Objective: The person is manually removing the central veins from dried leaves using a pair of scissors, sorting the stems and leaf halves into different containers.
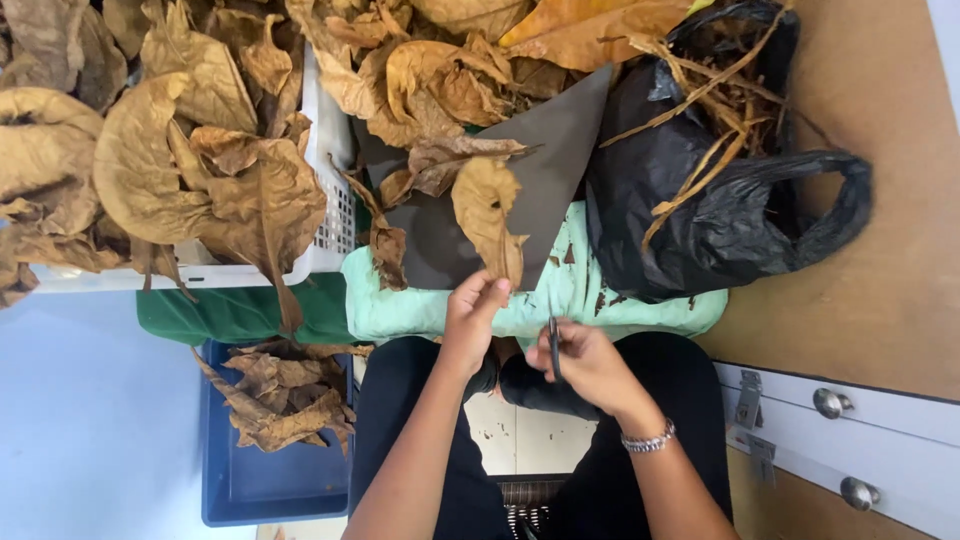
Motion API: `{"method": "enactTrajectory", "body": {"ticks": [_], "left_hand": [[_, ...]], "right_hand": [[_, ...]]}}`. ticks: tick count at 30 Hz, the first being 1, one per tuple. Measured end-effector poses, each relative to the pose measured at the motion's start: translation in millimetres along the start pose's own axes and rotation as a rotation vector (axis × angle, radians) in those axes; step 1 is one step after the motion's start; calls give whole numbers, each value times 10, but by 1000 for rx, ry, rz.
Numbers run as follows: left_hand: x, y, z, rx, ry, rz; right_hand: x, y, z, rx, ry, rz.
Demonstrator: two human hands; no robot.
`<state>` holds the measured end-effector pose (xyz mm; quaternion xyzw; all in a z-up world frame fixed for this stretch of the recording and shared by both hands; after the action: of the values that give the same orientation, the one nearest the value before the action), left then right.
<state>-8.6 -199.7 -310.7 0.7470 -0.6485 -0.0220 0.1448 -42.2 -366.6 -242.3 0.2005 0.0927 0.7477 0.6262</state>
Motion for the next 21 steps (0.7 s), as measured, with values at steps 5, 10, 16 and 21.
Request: {"method": "enactTrajectory", "body": {"ticks": [5, 10, 16, 21], "left_hand": [[29, 28, -138, -5, 44, 23], [62, 36, -75, 10, 77, 37], [141, 57, -84, 23, 109, 75], [116, 24, -29, 33, 74, 88]], "right_hand": [[137, 123, -148, 178, 102, 124], [191, 24, -248, 166, 68, 171], [151, -100, -341, 85, 61, 198], [100, -135, -392, 52, 86, 185]]}}
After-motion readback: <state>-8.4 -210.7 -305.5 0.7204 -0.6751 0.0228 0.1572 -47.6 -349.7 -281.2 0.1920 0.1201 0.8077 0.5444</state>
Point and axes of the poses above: each hand's wrist, its own y-axis away from the middle knuckle, its own x-axis out of the palm, z = x × y, the point moved 4 cm from there along -y, towards the middle knuckle, and after that the axes turned 7 degrees about -y, right-handed, at the moved point
